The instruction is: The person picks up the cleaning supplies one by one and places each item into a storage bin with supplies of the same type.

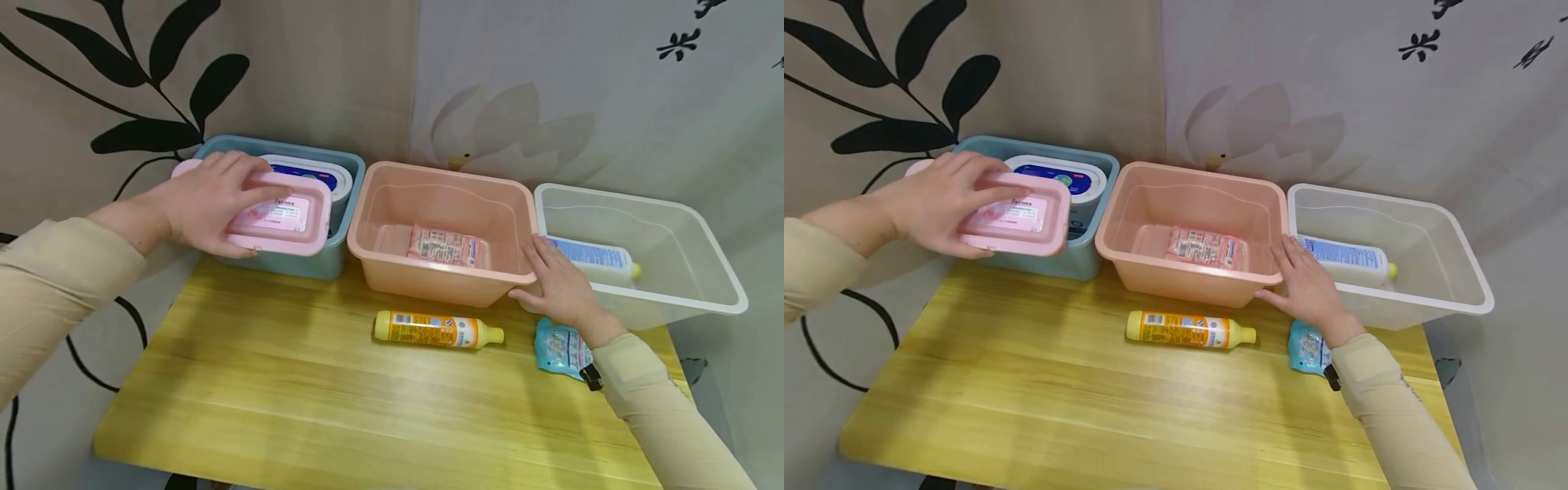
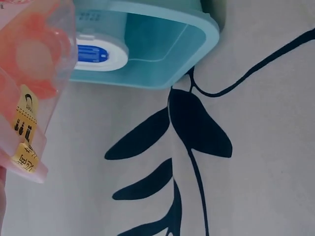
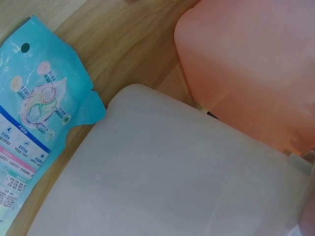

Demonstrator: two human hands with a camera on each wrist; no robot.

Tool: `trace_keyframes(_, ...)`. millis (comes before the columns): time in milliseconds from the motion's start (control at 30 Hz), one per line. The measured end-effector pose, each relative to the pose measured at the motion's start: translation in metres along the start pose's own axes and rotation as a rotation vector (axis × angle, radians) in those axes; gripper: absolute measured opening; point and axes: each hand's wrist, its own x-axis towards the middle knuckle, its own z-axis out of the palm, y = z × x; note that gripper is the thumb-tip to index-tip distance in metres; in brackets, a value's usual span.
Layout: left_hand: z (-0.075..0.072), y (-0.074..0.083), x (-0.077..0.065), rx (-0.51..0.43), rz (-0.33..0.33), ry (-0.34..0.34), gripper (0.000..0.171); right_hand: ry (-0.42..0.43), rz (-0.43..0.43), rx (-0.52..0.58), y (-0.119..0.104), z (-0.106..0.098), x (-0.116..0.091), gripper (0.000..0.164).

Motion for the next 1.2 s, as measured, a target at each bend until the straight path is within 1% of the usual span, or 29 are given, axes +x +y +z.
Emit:
trace_keyframes(100,0.003,-0.006,0.005,0.003,-0.013,0.001,0.085,-0.002,0.003,-0.004,0.000,0.001,-0.001,0.090)
trace_keyframes(267,0.005,-0.015,0.012,0.009,-0.049,-0.033,0.087,0.003,0.001,-0.005,-0.002,0.003,-0.002,0.089)
trace_keyframes(367,0.007,-0.019,0.014,0.007,-0.066,-0.041,0.087,0.004,0.001,-0.008,-0.003,0.003,-0.003,0.089)
trace_keyframes(533,0.015,-0.023,0.016,0.001,-0.115,-0.068,0.088,0.005,-0.001,-0.005,-0.005,0.004,-0.003,0.089)
trace_keyframes(700,0.023,-0.024,0.018,-0.016,-0.149,-0.102,0.090,0.009,0.004,-0.004,-0.006,0.005,-0.003,0.089)
trace_keyframes(800,0.027,-0.026,0.020,-0.021,-0.145,-0.109,0.089,0.008,0.003,-0.006,-0.006,0.005,-0.003,0.089)
trace_keyframes(1000,0.031,-0.028,0.024,-0.016,-0.114,-0.104,0.086,0.007,0.004,-0.018,-0.006,0.005,-0.003,0.090)
trace_keyframes(1200,0.036,-0.027,0.029,-0.016,-0.105,-0.140,0.087,0.007,0.000,-0.016,-0.006,0.005,-0.003,0.089)
